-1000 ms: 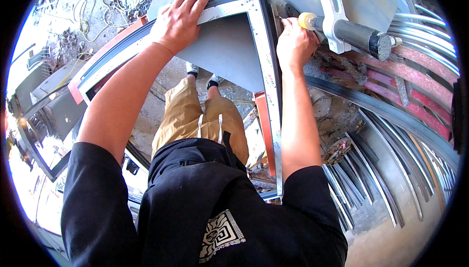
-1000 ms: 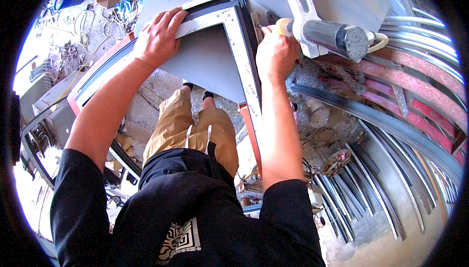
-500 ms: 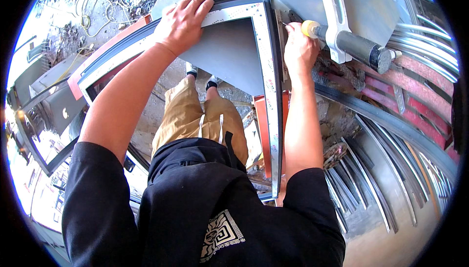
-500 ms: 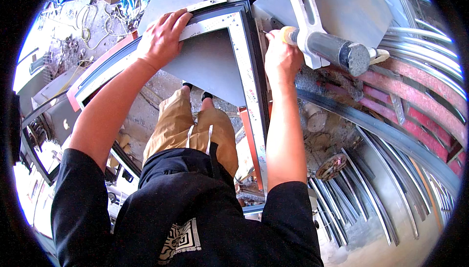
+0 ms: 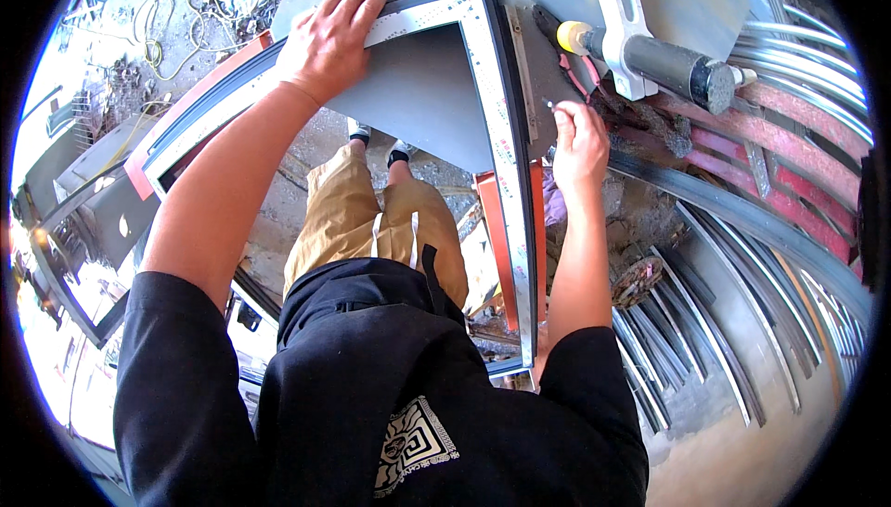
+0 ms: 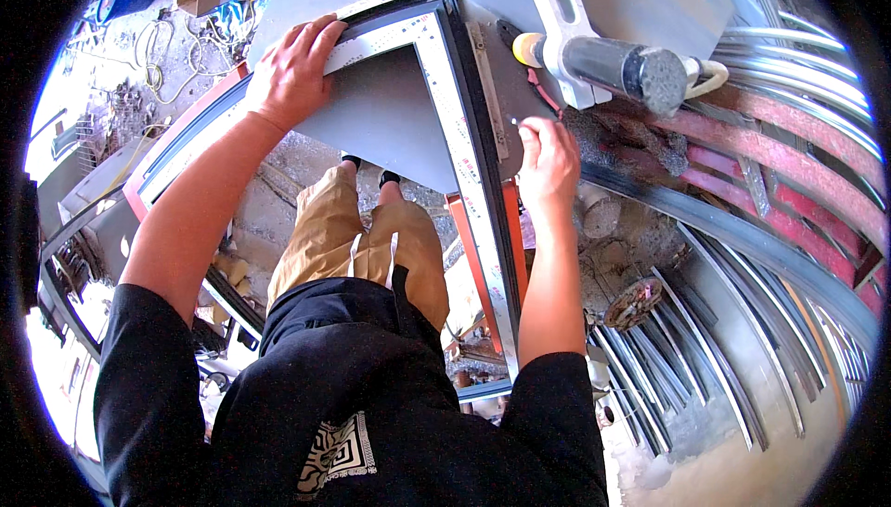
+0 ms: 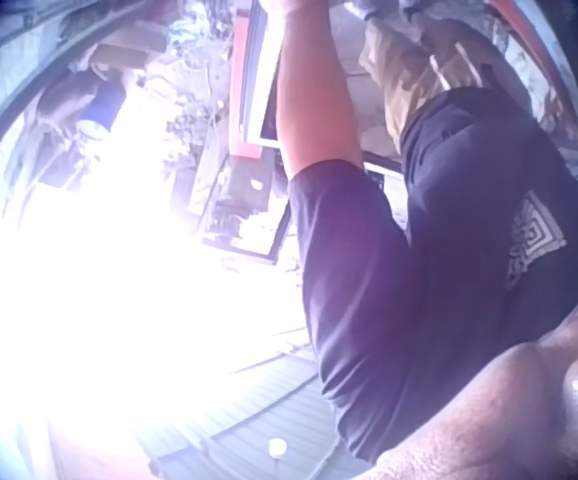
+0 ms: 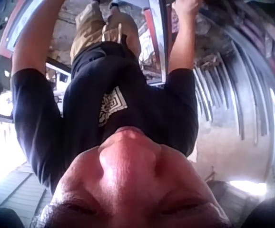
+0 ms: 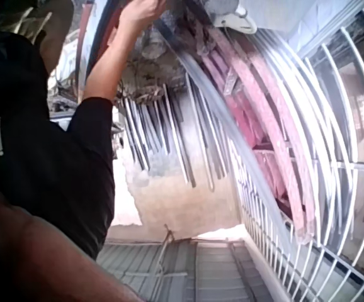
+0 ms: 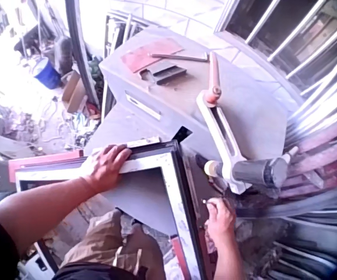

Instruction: The person places frame sections into an industrial machine and uses a hand tool to secure the components into the corner joints.

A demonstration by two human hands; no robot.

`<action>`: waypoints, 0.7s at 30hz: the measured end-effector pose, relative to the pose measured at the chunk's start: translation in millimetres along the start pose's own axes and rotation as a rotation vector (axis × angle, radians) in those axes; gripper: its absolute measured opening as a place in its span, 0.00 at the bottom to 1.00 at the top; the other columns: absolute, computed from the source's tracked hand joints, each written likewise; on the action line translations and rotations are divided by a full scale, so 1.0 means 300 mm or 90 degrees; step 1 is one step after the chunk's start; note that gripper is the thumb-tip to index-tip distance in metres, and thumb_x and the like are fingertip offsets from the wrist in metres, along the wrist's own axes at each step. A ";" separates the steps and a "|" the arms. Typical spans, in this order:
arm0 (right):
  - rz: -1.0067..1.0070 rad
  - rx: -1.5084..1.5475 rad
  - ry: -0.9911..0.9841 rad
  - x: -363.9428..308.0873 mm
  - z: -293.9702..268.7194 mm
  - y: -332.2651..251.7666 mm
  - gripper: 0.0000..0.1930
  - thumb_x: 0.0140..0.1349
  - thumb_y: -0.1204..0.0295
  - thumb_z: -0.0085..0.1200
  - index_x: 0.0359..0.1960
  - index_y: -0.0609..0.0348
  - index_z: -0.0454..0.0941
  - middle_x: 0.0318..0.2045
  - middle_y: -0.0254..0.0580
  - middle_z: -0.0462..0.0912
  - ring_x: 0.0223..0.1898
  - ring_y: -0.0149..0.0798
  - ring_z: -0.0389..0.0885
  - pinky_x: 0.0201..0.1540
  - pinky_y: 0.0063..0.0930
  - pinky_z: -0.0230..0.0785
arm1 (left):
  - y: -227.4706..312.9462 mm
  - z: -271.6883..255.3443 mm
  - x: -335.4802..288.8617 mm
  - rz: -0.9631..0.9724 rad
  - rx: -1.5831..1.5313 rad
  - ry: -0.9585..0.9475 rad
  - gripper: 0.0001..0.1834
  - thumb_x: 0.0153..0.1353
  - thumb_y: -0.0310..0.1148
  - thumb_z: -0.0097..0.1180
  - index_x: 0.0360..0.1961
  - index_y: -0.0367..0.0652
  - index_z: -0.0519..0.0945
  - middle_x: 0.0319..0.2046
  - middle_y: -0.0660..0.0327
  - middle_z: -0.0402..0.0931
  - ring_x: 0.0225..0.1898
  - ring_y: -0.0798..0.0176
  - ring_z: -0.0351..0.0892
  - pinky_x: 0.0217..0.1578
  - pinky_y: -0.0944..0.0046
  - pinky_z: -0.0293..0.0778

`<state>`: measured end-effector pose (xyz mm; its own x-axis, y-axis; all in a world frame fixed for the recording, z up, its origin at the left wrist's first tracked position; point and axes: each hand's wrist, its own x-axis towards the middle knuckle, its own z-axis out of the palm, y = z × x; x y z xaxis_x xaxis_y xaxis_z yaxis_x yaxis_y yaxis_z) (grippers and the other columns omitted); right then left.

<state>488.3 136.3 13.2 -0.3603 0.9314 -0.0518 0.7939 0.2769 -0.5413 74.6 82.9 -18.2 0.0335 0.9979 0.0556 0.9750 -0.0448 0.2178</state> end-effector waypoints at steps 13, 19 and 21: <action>-0.074 -0.057 -0.086 -0.071 -0.006 0.066 0.09 0.81 0.65 0.62 0.50 0.56 0.88 0.43 0.46 0.89 0.49 0.57 0.87 0.57 0.53 0.76 | 0.003 -0.002 0.003 0.016 0.030 0.015 0.41 0.61 0.30 0.76 0.76 0.53 0.76 0.72 0.62 0.81 0.72 0.50 0.83 0.68 0.45 0.84; -0.096 -0.076 -0.080 -0.074 0.000 0.068 0.08 0.81 0.65 0.63 0.49 0.56 0.88 0.43 0.46 0.89 0.50 0.56 0.87 0.56 0.53 0.77 | 0.000 -0.005 0.000 0.019 0.043 0.015 0.40 0.63 0.31 0.76 0.76 0.54 0.76 0.72 0.62 0.81 0.71 0.51 0.83 0.68 0.46 0.84; -0.081 -0.067 -0.084 -0.070 -0.001 0.064 0.08 0.81 0.65 0.63 0.48 0.56 0.88 0.43 0.46 0.89 0.50 0.56 0.87 0.57 0.53 0.76 | 0.001 -0.001 0.000 0.017 0.046 0.015 0.39 0.63 0.31 0.76 0.76 0.54 0.77 0.72 0.62 0.81 0.71 0.51 0.83 0.68 0.46 0.84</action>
<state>511.3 122.1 4.2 -0.5162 0.8504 -0.1016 0.7825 0.4201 -0.4595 74.7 82.9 -17.9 0.0547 0.9950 0.0832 0.9872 -0.0664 0.1451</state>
